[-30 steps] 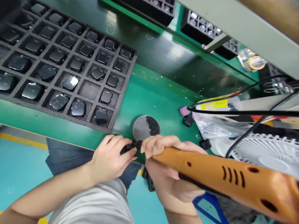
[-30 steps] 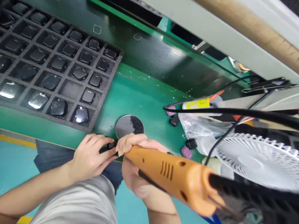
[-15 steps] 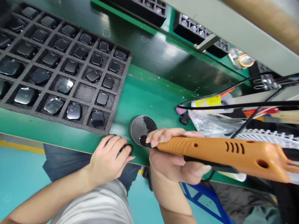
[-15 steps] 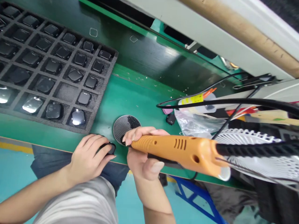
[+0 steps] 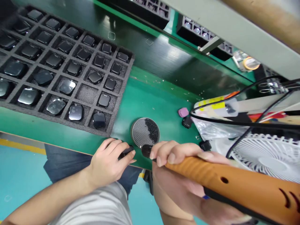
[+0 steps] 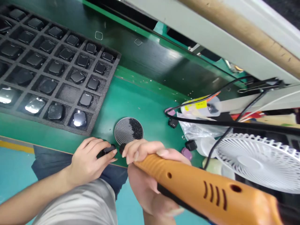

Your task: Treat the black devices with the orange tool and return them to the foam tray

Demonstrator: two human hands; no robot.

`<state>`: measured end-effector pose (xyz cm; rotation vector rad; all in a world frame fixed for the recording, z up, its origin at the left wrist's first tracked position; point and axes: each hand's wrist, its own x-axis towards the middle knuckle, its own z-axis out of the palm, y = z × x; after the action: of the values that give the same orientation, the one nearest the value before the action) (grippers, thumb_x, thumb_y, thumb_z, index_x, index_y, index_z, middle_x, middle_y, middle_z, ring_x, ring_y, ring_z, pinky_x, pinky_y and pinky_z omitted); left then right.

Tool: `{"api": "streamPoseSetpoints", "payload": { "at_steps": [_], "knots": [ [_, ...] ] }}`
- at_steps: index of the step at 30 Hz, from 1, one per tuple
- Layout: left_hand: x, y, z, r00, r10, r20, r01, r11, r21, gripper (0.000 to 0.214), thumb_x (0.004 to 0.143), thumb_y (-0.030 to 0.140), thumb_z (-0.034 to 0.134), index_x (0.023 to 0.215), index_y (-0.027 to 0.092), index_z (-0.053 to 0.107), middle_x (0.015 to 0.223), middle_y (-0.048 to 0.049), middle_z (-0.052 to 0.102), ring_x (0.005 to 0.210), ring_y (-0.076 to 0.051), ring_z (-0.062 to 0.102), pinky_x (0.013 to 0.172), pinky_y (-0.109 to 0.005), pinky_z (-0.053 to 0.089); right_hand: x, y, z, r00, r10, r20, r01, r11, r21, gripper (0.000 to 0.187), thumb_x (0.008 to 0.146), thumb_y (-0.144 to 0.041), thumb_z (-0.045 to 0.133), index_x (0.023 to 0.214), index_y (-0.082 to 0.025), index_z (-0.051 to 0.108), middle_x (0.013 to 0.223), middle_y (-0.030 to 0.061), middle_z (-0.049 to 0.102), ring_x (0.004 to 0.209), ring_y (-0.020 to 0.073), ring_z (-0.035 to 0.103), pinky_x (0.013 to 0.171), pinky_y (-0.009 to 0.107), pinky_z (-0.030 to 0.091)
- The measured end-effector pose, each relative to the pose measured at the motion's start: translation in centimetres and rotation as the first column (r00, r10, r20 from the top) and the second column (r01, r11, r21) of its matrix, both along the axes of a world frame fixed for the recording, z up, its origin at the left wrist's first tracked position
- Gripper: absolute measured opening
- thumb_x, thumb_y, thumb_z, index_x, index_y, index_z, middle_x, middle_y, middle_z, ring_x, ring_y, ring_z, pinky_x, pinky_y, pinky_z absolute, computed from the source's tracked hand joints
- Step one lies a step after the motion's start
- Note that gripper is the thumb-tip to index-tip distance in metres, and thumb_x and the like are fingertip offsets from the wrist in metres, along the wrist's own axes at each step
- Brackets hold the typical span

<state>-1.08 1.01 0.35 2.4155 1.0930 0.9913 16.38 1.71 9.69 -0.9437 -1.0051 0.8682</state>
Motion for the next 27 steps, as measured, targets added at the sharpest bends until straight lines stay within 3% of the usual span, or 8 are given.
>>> {"api": "streamPoseSetpoints", "payload": {
  "at_steps": [7,19,27],
  "knots": [
    [0.0,0.0,0.3,1.000,-0.005,-0.016,0.005,1.000,-0.015,0.013,0.106,0.026,0.073,0.117,0.023,0.078,0.114,-0.0068,0.078,0.107,-0.024,0.069,0.101,-0.044,0.052,-0.7,0.2,-1.1,0.999,0.041,0.011,-0.041,0.999,0.000,0.053,0.100,-0.078,0.056,0.122,-0.031,0.065,0.088,-0.0029,0.063,0.065,0.0160,0.061,0.058,0.040,0.054],
    [0.1,-0.2,0.2,1.000,0.023,0.014,-0.022,0.999,-0.043,0.014,0.103,0.023,0.071,0.114,0.025,0.079,0.113,-0.0072,0.077,0.105,-0.024,0.068,0.098,-0.045,0.051,-1.0,-0.5,-0.9,0.994,0.073,0.085,-0.068,0.995,-0.067,0.047,0.097,-0.074,0.065,0.126,-0.037,0.067,0.093,-0.0020,0.067,0.071,0.0202,0.067,0.066,0.046,0.059],
    [0.4,-0.3,0.2,0.997,0.068,0.036,-0.066,0.997,-0.049,0.013,0.099,0.023,0.074,0.110,0.026,0.081,0.107,-0.0074,0.076,0.096,-0.024,0.066,0.092,-0.045,0.050,-0.9,-0.8,-1.6,0.987,0.112,0.118,-0.109,0.993,-0.034,0.046,0.100,-0.069,0.064,0.133,-0.037,0.064,0.095,-0.0015,0.066,0.074,0.0203,0.067,0.066,0.047,0.059]
  ]
}}
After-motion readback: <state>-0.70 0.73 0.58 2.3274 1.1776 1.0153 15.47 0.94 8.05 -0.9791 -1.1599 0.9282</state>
